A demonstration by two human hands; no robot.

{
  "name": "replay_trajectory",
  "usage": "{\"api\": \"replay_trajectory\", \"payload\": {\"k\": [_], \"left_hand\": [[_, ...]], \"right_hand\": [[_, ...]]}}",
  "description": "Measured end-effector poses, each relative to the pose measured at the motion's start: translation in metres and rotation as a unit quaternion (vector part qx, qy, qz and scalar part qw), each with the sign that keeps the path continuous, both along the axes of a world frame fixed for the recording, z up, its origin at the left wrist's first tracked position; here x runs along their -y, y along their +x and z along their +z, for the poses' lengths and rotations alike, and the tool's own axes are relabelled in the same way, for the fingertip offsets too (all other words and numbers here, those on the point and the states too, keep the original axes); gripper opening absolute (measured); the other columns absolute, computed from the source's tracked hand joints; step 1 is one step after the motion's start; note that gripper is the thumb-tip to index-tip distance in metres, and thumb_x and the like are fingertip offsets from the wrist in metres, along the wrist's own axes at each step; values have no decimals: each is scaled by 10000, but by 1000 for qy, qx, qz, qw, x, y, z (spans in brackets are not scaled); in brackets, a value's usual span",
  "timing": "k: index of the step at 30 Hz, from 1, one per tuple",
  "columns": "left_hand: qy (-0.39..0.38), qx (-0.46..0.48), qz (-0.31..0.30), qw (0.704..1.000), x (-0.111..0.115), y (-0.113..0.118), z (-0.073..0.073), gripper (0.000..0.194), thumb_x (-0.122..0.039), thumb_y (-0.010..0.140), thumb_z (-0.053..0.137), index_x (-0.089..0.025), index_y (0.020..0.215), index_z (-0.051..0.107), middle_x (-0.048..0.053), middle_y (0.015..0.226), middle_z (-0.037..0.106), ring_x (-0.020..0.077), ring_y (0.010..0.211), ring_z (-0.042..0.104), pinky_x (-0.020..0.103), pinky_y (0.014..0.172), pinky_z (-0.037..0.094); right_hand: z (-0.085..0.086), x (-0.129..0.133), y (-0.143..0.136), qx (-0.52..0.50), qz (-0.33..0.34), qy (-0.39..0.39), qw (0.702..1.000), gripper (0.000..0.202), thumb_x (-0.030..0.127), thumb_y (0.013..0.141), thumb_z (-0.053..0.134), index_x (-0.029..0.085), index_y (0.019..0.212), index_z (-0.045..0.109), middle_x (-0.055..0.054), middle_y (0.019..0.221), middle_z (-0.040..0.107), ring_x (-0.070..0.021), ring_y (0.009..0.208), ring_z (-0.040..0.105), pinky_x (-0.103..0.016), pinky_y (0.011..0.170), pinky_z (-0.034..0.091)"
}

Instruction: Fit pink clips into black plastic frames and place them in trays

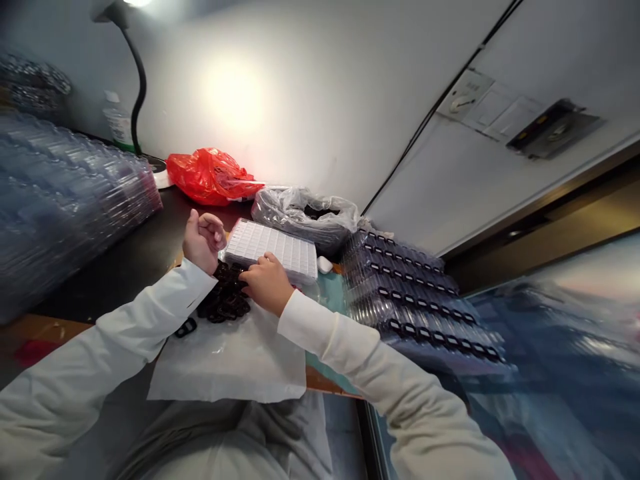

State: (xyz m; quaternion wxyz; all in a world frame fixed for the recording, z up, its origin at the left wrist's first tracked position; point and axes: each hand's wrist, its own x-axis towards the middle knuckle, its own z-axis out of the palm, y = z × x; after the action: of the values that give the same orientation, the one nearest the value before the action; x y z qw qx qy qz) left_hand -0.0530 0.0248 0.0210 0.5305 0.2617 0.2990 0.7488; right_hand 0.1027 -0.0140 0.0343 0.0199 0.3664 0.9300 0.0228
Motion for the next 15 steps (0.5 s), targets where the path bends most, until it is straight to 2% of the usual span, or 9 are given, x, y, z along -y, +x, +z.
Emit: {"api": "replay_trajectory", "payload": {"k": [2, 4, 6, 8, 11, 12, 13, 15], "left_hand": [[22, 17, -2, 1000, -1, 0, -1, 526, -618, 839, 457, -180, 570, 566, -19, 445, 406, 78, 367, 354, 207, 362, 234], [32, 10, 2, 999, -2, 0, -2, 496, -584, 836, 488, -171, 578, 580, -16, 450, 420, 79, 373, 367, 204, 356, 234], [30, -14, 7, 999, -2, 2, -3, 446, -550, 818, 547, -162, 604, 594, -19, 464, 433, 76, 386, 380, 196, 361, 253], [46, -36, 5, 998, 0, 5, -3, 381, -519, 783, 625, -157, 666, 618, -25, 500, 456, 70, 406, 391, 187, 376, 278], [107, -75, -28, 991, 4, 10, -4, 331, -478, 743, 702, -161, 834, 671, -24, 584, 500, 69, 466, 428, 182, 427, 345], [130, -89, -45, 986, 6, 11, -4, 348, -464, 724, 727, -167, 900, 683, -14, 629, 526, 77, 504, 459, 185, 454, 377], [150, -102, -63, 981, 9, 12, -4, 383, -442, 694, 760, -177, 960, 689, -1, 685, 555, 89, 557, 497, 192, 490, 414], [175, -123, -83, 973, 14, 14, -3, 472, -370, 617, 829, -204, 1037, 691, 28, 819, 603, 126, 694, 569, 213, 575, 477]], "right_hand": [[4, 0, 2, -20, -16, -17, 1000, 176, 286, 826, 655, 259, 980, 735, -52, 915, 747, -210, 867, 613, -367, 911, 284], [10, -2, 6, -81, -55, -53, 994, 172, 259, 825, 646, 263, 968, 741, -39, 894, 752, -189, 833, 638, -366, 931, 304], [19, -7, 11, -195, -110, -126, 966, 165, 282, 805, 661, 259, 945, 746, -25, 886, 753, -180, 817, 658, -349, 900, 368], [29, -13, 16, -339, -162, -229, 898, 184, 343, 750, 702, 235, 893, 747, -24, 873, 749, -182, 807, 667, -327, 824, 444], [43, -23, 18, -498, -217, -367, 755, 278, 403, 658, 763, 196, 841, 736, -35, 873, 735, -176, 808, 663, -323, 792, 503], [46, -25, 18, -526, -228, -396, 718, 298, 405, 635, 781, 191, 836, 732, -35, 880, 730, -168, 817, 661, -324, 807, 512], [48, -27, 17, -542, -235, -416, 691, 310, 402, 617, 797, 190, 832, 729, -32, 889, 725, -162, 828, 659, -325, 825, 516], [49, -29, 13, -556, -236, -442, 663, 325, 398, 593, 818, 195, 830, 724, -23, 896, 717, -155, 846, 659, -324, 852, 520]]}}
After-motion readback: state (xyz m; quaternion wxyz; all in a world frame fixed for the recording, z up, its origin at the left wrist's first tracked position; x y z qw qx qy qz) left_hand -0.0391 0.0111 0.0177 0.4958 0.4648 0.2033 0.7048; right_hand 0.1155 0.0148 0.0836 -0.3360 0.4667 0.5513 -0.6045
